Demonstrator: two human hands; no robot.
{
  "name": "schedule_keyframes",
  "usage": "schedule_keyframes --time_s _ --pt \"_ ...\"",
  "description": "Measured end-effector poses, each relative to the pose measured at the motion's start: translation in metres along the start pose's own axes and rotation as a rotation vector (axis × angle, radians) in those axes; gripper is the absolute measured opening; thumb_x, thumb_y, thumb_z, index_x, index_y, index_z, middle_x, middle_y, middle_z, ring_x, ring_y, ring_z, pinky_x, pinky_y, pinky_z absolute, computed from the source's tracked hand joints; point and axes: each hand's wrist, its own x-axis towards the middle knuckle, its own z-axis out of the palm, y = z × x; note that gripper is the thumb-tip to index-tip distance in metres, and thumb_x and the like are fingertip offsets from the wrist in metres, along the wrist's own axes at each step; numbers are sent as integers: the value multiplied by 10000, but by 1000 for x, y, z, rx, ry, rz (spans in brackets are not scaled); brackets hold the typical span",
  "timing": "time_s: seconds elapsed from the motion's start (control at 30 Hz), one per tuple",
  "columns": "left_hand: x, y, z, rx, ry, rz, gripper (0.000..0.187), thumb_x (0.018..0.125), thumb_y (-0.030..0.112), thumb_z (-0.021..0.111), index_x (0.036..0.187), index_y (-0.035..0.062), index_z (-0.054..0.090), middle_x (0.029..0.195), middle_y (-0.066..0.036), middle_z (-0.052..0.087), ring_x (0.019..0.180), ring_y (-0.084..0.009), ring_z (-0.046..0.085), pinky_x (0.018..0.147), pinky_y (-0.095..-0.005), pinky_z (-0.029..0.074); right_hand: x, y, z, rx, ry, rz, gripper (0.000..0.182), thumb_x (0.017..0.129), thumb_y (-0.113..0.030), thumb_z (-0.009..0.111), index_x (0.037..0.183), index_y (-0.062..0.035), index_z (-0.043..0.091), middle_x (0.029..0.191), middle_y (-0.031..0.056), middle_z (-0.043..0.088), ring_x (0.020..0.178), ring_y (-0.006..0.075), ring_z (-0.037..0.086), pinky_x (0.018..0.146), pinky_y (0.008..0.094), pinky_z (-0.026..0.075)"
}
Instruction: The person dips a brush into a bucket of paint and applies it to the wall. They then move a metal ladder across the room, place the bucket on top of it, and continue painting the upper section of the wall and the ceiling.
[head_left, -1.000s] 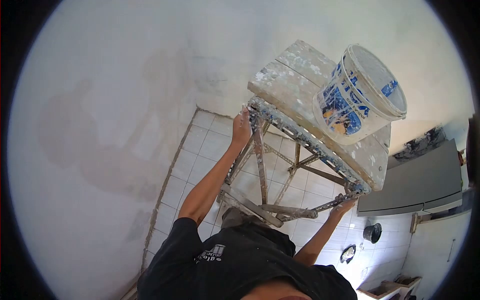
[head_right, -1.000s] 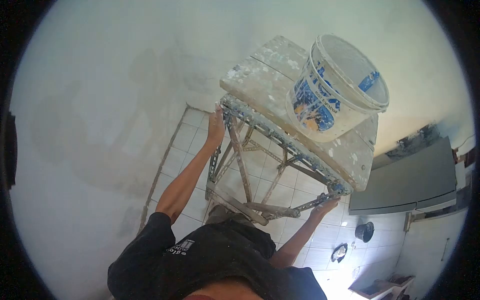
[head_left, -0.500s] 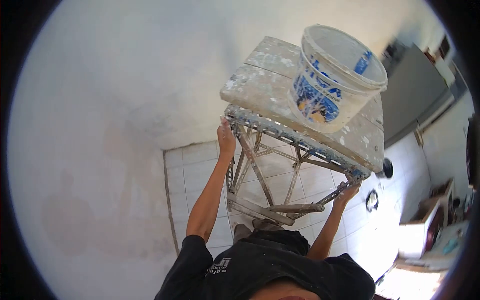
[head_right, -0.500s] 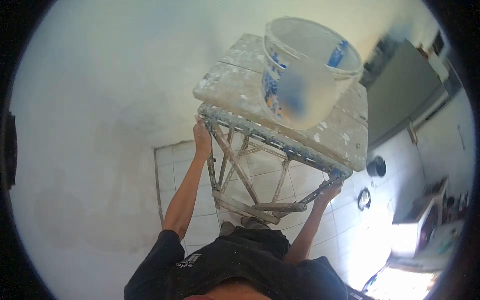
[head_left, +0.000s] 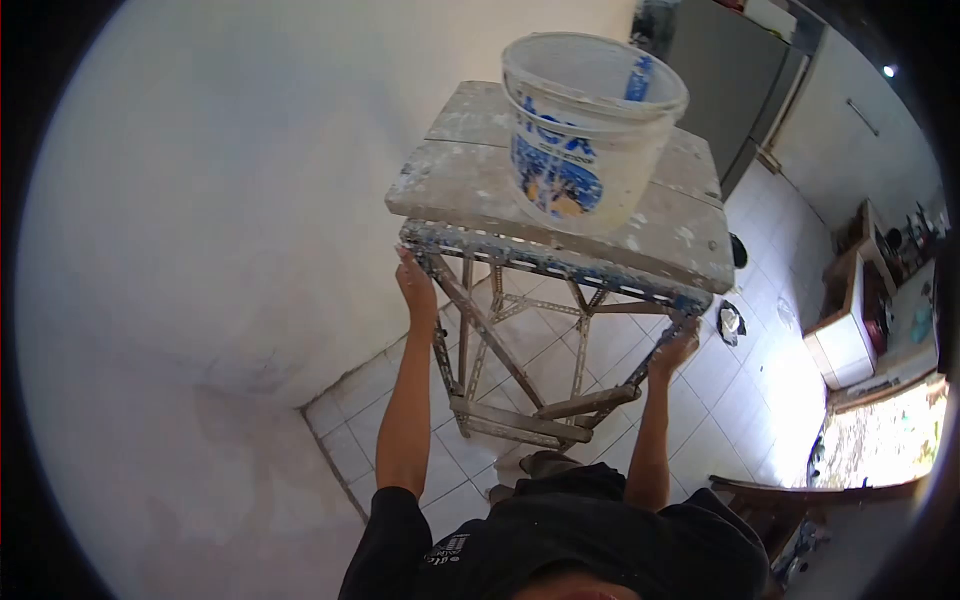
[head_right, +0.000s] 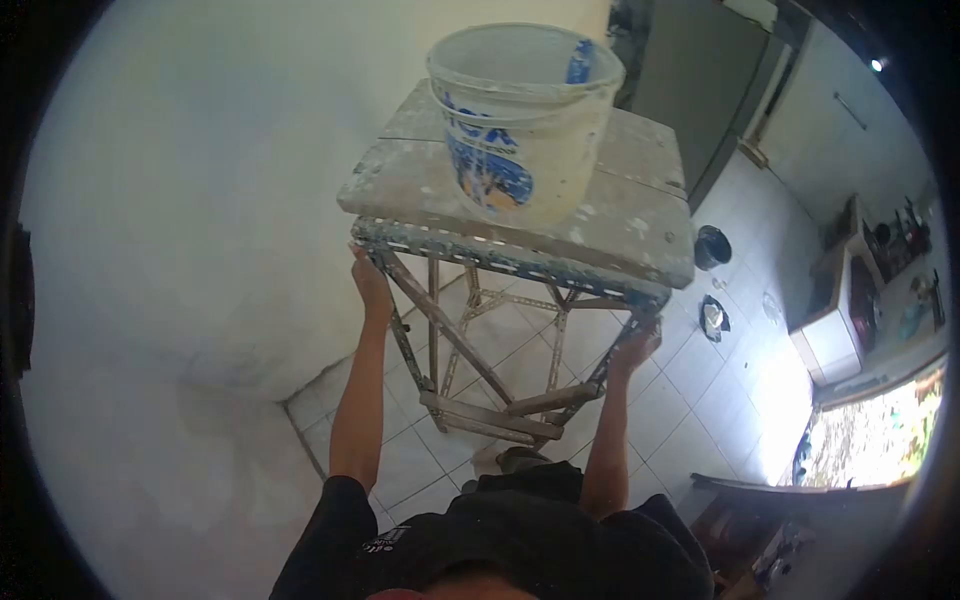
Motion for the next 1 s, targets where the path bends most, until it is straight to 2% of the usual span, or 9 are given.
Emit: schedule_keyframes --time_s 0.1,0.23,0.33,0.4,0.6,0.73,0.83,0.9,1.0 --pt "2 -6 -5 -64 -28 -22 533 920 531 342 599 118 238 559 62 225 541 -72 224 480 -286 185 -16 -41 15 -20 183 -367 411 944 -314 363 749 -5 551 607 48 423 601 176 374 572 371 321" --pt "1 -2 -6 -63 -81 11 551 918 534 339 588 107 227 552 59 221 537 -82 221 483 -295 185 -16 -40 11 -27 164 -28 453 948 -340 348 692 17 455 595 76 349 609 224 300 594 404 285" --pt "2 -8 -3 -57 -50 56 569 917 538 336 575 98 219 539 47 219 532 -93 225 485 -311 192 -18 -42 6 -40 120 -130 464 950 -335 338 709 43 454 608 102 360 616 234 320 608 409 293" --pt "3 -9 -7 -37 -46 82 578 916 540 334 568 94 215 533 39 219 530 -100 228 486 -319 196 -7 -4 3 -468 16 -218 313 929 -159 375 1169 28 449 973 208 570 900 367 524 836 458 387" --pt "2 -18 -7 54 3 122 605 933 491 336 544 33 268 480 -11 261 504 -127 254 479 -352 199 8 23 1 -696 89 -538 375 860 -36 445 1229 17 400 1046 208 547 941 364 524 841 448 399" --pt "0 -13 -7 54 18 103 605 936 476 341 537 26 274 467 -17 257 492 -136 252 474 -363 198 18 43 2 -583 -24 -276 364 864 -44 443 1222 10 405 1016 208 556 921 364 530 815 456 400" --pt "-3 -7 -5 1 20 172 600 937 473 339 542 26 280 464 -18 264 487 -139 256 472 -363 208 10 22 1 -647 158 -543 327 878 -54 435 1198 11 415 962 202 558 881 354 530 775 459 396" --pt "-3 -4 -5 35 23 137 596 938 476 336 544 31 281 470 -16 274 490 -136 260 473 -357 215 11 8 1 -430 -17 -241 356 880 -50 428 1230 5 399 975 196 537 925 347 503 790 447 395" --pt "-3 -1 -12 52 -26 88 586 939 479 330 551 40 297 483 -12 297 497 -132 274 479 -348 231 9 17 1 -607 64 -539 362 891 -78 429 1242 -4 388 972 196 520 918 328 486 783 425 397"
